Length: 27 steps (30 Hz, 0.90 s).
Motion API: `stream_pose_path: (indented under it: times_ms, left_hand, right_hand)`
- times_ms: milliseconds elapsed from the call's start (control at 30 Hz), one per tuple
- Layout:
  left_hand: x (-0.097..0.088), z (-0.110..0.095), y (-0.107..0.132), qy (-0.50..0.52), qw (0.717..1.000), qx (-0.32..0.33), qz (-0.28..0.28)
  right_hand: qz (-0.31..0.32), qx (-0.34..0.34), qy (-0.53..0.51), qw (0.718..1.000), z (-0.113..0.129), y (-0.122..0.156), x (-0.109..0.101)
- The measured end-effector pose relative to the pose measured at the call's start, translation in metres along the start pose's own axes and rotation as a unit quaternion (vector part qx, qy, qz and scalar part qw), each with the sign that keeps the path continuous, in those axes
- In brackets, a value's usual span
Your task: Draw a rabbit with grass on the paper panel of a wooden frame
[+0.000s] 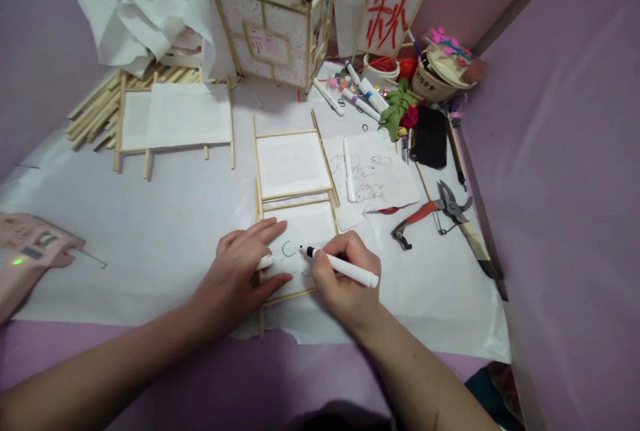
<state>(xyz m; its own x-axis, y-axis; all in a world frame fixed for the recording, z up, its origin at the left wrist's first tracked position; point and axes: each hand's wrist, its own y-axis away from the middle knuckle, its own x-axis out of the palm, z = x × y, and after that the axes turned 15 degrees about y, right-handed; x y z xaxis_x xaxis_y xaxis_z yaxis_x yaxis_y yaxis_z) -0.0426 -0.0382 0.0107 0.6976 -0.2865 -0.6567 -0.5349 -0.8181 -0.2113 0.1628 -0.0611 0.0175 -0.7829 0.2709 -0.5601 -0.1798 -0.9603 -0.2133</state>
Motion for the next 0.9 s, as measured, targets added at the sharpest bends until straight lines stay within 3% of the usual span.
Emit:
stream_pose_path:
  times_ms: [167,367,900]
  left_hand:
    - [-0.002,-0.007,-0.010,-0.013,1.000,0.018,0.004]
    - [0.008,0.001,-0.020,-0.005,0.999,0.033,-0.010]
    - [0.006,0.001,-0.018,-0.003,1.000,-0.017,-0.007]
  right_hand:
    - [-0.008,-0.014,0.015,1.000,0.001,0.000,0.001]
    - [-0.010,-0.021,0.012,1.000,0.002,-0.001,0.002]
    - [0.024,-0.061,0.045,0.997,-0.001,0.003,0.001]
